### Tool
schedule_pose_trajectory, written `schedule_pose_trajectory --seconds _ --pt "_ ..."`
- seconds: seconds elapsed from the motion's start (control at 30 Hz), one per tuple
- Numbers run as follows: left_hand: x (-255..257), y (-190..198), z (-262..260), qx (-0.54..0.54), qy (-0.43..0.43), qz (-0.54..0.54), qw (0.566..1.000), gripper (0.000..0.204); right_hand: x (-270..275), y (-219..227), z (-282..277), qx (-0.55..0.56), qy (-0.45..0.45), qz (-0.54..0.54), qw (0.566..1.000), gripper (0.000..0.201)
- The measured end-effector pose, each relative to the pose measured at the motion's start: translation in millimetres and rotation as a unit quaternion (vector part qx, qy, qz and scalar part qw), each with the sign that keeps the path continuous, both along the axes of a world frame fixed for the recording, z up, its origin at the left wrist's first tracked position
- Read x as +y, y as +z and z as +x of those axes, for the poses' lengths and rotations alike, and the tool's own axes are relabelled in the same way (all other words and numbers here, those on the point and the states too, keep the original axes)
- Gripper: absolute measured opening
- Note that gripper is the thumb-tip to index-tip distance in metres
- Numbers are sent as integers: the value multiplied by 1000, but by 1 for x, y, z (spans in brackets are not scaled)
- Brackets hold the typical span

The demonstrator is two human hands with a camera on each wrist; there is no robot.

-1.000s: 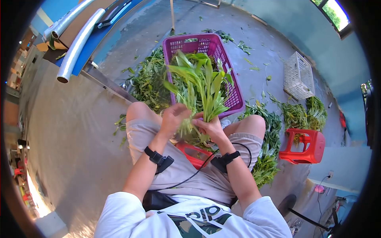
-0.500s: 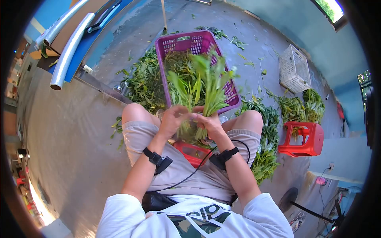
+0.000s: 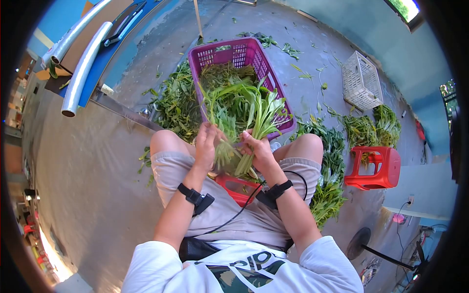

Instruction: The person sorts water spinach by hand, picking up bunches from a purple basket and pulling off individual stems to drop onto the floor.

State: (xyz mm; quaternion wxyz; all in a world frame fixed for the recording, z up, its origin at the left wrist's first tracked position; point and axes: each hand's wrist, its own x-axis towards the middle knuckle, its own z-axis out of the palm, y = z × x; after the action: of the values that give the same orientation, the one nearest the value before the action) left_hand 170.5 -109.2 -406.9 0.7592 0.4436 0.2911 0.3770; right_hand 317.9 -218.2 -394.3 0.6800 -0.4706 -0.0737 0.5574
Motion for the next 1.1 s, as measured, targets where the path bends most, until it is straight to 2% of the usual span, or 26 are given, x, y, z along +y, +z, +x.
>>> schedule_pose_trajectory --seconds 0.03,0.13,0.17,0.2,0.23,0.27,0.33,0.4,0.5,0.6,0.7,0.73,0.77,0.87,0.93,0.97,1.07,1.1 --pt "-1 1 1 -6 14 -3 1000 18 0 3 -2 5 -16 -1 1000 14" --pt "9 -1 -9 -22 142 -43 989 20 -7 -7 18 69 -89 49 992 10" --pt "17 1 -13 -31 167 -70 983 15 -9 -2 29 48 -131 54 989 17" --pt "20 2 -20 -24 138 -74 987 15 -14 0 42 5 -141 58 988 17" --pt "22 9 -27 -17 109 -77 991 15 -18 1 56 -33 -161 47 985 22" --pt "23 13 -31 -9 79 -80 994 15 -21 6 72 -40 -187 80 978 32" --pt "22 8 -32 -30 50 -90 994 15 -27 5 101 32 -303 225 925 43" --pt "18 7 -29 -56 38 -106 992 15 -30 16 109 26 -360 196 912 37" --pt "15 9 -23 -73 34 -120 990 16 -31 -15 107 30 -338 113 934 24" --pt "17 12 -20 -114 -14 -127 985 18 -25 -15 77 55 -273 83 957 21" --pt "10 17 -15 -126 -39 -132 982 23 -14 -2 45 15 -113 5 993 25" --pt "7 19 -11 -124 -42 -134 982 24 -7 -11 34 -43 -92 -52 993 29" --pt "4 21 -10 -125 -44 -147 980 26 0 2 15 -93 -93 -101 986 30" --pt "-4 29 -3 -103 -38 -126 986 26 0 11 -6 -213 120 -96 965 33" --pt "-4 20 -1 -89 -21 -109 990 23 2 23 -18 -271 198 -80 939 26" --pt "-3 14 -1 -92 -16 -105 990 23 2 17 -25 -316 202 -51 926 37" --pt "-4 16 -1 -101 8 -106 989 23 4 -1 -31 -395 222 28 891 32" --pt "-4 18 -1 -104 16 -109 988 23 4 -5 -31 -414 216 10 884 30"
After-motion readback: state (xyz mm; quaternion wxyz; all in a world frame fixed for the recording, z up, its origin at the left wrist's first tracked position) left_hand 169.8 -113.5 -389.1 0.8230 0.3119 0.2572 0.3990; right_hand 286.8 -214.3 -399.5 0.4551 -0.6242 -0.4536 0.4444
